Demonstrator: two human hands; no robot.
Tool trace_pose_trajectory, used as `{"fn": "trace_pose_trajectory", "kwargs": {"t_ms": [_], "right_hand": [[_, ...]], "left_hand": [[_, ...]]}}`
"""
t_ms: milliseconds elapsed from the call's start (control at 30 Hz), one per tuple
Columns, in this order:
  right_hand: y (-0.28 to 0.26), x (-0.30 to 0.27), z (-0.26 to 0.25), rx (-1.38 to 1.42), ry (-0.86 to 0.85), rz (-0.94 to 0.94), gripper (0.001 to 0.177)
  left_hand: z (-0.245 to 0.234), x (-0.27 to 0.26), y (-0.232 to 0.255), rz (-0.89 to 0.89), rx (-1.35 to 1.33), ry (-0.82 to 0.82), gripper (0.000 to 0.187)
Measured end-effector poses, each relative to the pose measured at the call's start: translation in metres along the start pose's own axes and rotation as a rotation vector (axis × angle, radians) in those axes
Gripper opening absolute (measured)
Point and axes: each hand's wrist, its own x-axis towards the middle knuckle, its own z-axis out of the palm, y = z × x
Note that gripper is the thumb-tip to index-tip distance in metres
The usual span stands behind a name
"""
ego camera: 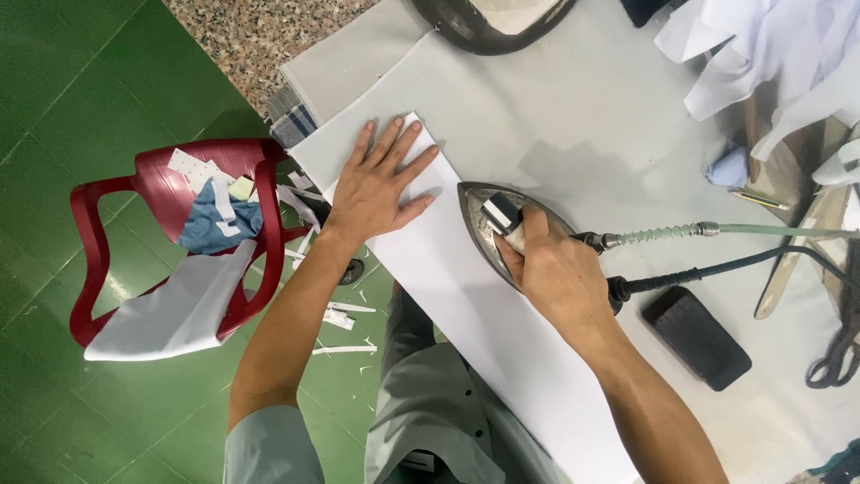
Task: The person irons a long white fabric strip on a worktable using a steam iron and a black pressing block. They repeatedly smooth the fabric, reposition the block, and use a wooden ruler to press the edge while ironing.
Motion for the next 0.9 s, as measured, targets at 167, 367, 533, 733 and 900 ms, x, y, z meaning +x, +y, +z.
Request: {"fn": "trace_pose_trajectory", "kwargs": {"t_ms": [167,367,533,733,900], "right_hand": [[-0.003,0.000,-0.004,0.020,-0.012,0.011,0.040],[0.005,0.002,0.000,0.096,-0.023,-0.014,0.051],[0.008,0.002,0.005,0.147,-0.071,-0.003,0.056],[0.005,0.007,0.006,0.055,-0.093,0.029,0.058],[-0.001,0.020,0.005,0.046,-0.099,0.043,0.057]], "left_hand": [[0.000,-0.001,0.000,-0.005,-0.005,-0.012,0.064],[-0.003,0.000,0.001,-0.023,-0.025,-0.024,0.064],[-0.004,0.000,0.002,-0.033,-0.045,-0.030,0.064],[-0.003,-0.001,0.000,-0.069,-0.037,-0.026,0.065],[0.000,-0.002,0.000,-0.081,-0.022,-0.005,0.065]]}}
